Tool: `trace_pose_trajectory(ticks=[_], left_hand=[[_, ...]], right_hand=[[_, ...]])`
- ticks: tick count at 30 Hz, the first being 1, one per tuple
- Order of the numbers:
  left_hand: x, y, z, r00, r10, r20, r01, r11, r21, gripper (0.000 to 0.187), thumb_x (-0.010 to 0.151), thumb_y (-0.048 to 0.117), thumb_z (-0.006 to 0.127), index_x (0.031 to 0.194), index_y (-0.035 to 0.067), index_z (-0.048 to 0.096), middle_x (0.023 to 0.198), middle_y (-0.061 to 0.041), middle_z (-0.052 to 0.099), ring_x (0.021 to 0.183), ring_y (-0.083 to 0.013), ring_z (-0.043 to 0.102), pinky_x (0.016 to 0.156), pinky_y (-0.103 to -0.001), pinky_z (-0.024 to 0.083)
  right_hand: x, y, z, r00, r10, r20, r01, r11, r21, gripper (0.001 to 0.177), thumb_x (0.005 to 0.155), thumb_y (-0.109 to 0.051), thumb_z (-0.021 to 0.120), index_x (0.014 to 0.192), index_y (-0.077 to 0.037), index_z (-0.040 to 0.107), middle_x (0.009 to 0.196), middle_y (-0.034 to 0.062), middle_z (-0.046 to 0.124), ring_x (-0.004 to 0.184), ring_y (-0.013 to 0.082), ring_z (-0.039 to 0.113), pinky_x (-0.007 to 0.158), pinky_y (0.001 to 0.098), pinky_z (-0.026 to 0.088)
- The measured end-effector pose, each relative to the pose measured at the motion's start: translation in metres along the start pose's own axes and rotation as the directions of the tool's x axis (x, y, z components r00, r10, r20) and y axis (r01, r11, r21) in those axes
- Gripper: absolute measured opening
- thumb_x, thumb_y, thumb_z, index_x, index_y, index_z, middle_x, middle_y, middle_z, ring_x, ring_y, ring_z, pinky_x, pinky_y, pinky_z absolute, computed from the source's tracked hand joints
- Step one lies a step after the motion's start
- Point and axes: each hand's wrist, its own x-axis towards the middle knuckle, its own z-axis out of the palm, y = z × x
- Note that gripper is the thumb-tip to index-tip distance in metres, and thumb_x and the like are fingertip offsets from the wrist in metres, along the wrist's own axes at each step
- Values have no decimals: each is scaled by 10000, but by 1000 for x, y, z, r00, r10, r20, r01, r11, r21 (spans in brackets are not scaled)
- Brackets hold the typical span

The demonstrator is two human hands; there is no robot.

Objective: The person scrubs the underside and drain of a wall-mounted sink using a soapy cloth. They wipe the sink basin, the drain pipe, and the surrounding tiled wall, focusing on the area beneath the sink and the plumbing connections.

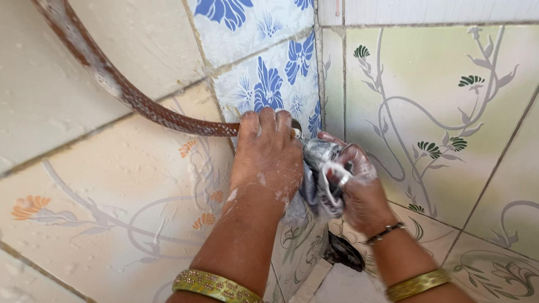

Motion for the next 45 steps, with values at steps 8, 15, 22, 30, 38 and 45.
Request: trace_pose_trajectory(ticks=[8, 15, 22, 30, 38, 45], left_hand=[[-1, 0, 1, 1000, -1, -4, 1, 1000, -20, 275, 948, 248, 560, 1146, 191, 742, 1315, -100, 517, 1288, -297, 380, 1045, -499, 235], [1, 0, 6, 998, -18, -56, 17, 1000, -14, 292, 958, 258, 548, 1154, 177, 749, 1305, -86, 524, 1277, -292, 397, 1067, -500, 230], [-2, -1, 7, 999, -12, -48, 12, 1000, -16, 291, 944, 259, 555, 1150, 182, 745, 1301, -93, 517, 1273, -296, 388, 1056, -499, 232], [-2, 1, 8, 999, 0, -35, -1, 1000, -28, 288, 963, 241, 546, 1147, 167, 755, 1288, -89, 533, 1270, -285, 402, 1059, -483, 242], [-3, 0, 5, 994, -34, -101, 32, 999, -23, 302, 953, 255, 548, 1156, 166, 753, 1286, -74, 538, 1266, -278, 404, 1077, -482, 232], [-4, -1, 6, 996, -34, -81, 32, 999, -20, 325, 942, 262, 540, 1168, 154, 747, 1320, -85, 522, 1276, -294, 385, 1078, -484, 220]], right_hand=[[-11, 10, 18, 995, -100, -26, 103, 936, 336, 100, 950, -73, 533, 955, -109, 440, 1134, 93, 669, 981, 206, 742, 780, 309, 673], [-10, 12, 16, 991, -95, -93, 120, 938, 325, 158, 1073, 13, 533, 1090, -117, 445, 1135, 152, 623, 917, 225, 710, 744, 349, 660], [-21, 6, 30, 977, 29, -211, -17, 998, 59, 126, 985, -65, 506, 972, -144, 409, 1104, 127, 691, 774, 224, 728, 565, 345, 634], [-14, 5, 30, 943, 61, -329, -7, 987, 163, 123, 988, -190, 418, 1032, -164, 530, 1205, 90, 717, 801, 146, 683, 598, 284, 633], [-28, -17, 58, 954, -153, -256, 142, 988, -60, 86, 1091, -131, 537, 1094, -115, 453, 1037, 105, 609, 813, 170, 627, 610, 291, 558], [-29, 4, 57, 906, -18, -423, 10, 1000, -21, 138, 984, -142, 554, 1104, -174, 494, 911, 59, 628, 690, 170, 613, 494, 311, 501]])
